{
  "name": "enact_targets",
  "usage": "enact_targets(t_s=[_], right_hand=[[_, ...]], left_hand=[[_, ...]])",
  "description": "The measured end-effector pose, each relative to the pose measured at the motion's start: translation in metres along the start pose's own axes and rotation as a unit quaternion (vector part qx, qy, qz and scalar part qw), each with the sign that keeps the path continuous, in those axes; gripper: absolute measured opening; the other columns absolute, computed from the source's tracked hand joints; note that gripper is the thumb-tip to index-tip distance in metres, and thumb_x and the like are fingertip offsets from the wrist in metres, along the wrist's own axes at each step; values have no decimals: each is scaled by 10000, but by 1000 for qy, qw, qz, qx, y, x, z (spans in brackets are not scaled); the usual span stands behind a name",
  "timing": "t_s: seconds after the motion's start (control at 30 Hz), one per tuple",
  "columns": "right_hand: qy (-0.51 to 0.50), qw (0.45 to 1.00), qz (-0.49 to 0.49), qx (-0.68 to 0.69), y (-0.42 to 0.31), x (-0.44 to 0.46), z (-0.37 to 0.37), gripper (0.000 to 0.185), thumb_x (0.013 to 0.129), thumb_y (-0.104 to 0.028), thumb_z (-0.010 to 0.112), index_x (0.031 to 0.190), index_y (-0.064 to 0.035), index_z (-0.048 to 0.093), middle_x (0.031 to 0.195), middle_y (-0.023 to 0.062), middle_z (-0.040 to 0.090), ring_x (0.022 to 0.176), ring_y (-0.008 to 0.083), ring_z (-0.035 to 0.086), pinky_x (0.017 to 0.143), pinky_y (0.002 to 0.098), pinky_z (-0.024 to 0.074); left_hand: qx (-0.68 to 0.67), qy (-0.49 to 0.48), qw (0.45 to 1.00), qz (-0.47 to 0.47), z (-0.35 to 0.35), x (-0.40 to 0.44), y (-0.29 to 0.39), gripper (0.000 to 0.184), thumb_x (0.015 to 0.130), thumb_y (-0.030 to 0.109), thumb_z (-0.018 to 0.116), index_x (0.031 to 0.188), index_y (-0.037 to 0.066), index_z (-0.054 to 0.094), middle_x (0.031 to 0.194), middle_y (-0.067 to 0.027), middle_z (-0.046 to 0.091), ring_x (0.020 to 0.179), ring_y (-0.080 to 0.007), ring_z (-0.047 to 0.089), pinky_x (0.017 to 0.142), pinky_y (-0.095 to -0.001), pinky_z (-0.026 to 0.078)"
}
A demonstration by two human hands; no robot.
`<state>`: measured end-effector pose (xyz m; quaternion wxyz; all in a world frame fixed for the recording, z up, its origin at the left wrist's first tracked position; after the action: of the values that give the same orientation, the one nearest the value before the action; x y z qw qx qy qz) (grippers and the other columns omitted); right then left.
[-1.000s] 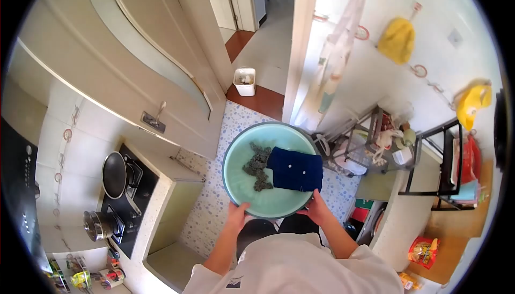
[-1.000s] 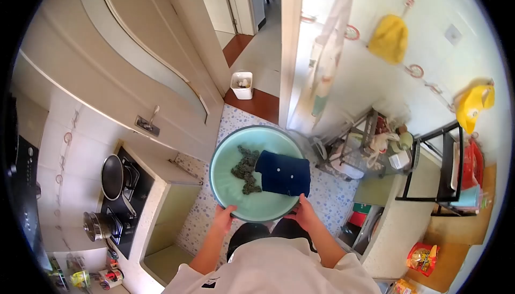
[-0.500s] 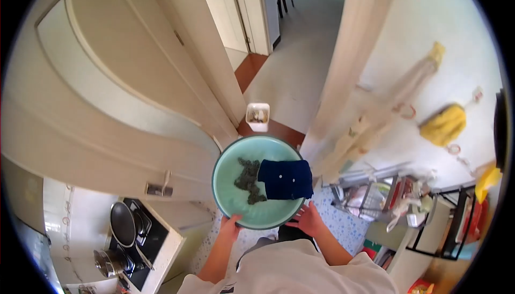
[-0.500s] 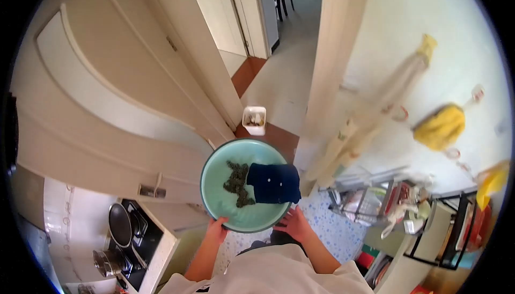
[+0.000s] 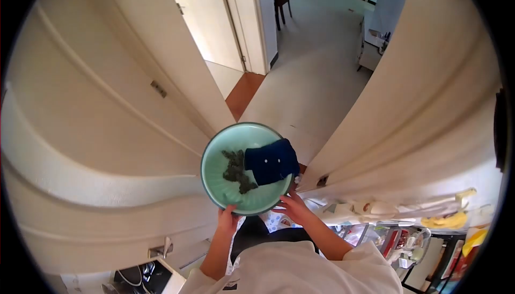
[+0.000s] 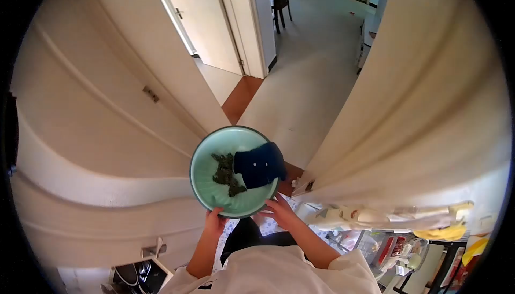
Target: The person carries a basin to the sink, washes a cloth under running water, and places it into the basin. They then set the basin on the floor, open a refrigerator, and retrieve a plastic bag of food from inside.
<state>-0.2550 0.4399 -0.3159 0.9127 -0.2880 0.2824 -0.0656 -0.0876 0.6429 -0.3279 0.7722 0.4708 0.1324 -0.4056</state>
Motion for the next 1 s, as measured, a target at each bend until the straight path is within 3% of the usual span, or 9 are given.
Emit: enact_targets(t_s=[0.17, 0.33, 0.63, 0.67, 0.77, 1.0], right_hand=[[70, 994, -36, 79, -37, 91, -9, 559, 926, -139, 623, 1410, -164, 345, 1311, 115, 514, 1133, 334, 589, 941, 532, 522], [185, 977, -58, 90, -89, 170, -21, 535, 888, -84, 647, 1355, -125, 390, 1271, 130, 536, 1129, 353, 589, 895, 553, 535], [301, 935, -87, 167, -192, 239, -46, 499, 865, -2, 588, 1328, -86, 422, 1266, 145, 539, 1131, 351, 580, 871, 559, 553], [304, 932, -109, 166, -201, 245, -50, 494, 862, -5, 597, 1322, -72, 431, 1257, 148, 544, 1131, 351, 579, 869, 543, 557], [328, 923, -109, 170, -216, 263, -74, 596, 863, 6, 573, 1402, -128, 359, 1325, 130, 495, 1203, 345, 515, 889, 573, 502], [345, 904, -145, 208, -278, 315, -138, 611, 811, -35, 623, 1370, -140, 399, 1242, 116, 544, 1115, 323, 577, 793, 513, 562]], left_hand=[[22, 15, 1000, -10, 57, 101, 26, 486, 835, -33, 547, 1299, 47, 428, 1135, -156, 597, 921, -299, 668, 665, -373, 607], [83, -23, 996, -31, 123, 199, 49, 520, 821, -31, 556, 1313, 60, 415, 1164, -154, 578, 1003, -302, 642, 735, -416, 614], [171, -53, 981, -74, 233, 323, 63, 516, 799, -6, 572, 1293, 54, 436, 1187, -143, 577, 986, -313, 653, 738, -415, 623], [159, -62, 980, -99, 243, 336, 61, 526, 826, -37, 574, 1319, 65, 421, 1210, -141, 563, 1054, -321, 628, 751, -410, 622], [150, -116, 975, -112, 277, 362, 57, 518, 835, -29, 568, 1322, 73, 424, 1211, -140, 566, 1062, -323, 626, 775, -427, 616], [164, -105, 970, -149, 337, 444, 24, 499, 863, -9, 576, 1322, 113, 423, 1209, -124, 562, 1073, -328, 612, 816, -484, 591]])
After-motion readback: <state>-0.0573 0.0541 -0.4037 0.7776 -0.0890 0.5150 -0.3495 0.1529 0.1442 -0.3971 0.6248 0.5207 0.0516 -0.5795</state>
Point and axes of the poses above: each hand's wrist, its own x-axis towards the middle knuckle, its own z-axis out of the palm, y = z × x, the point moved 3 cm from there along x, towards the middle knuckle
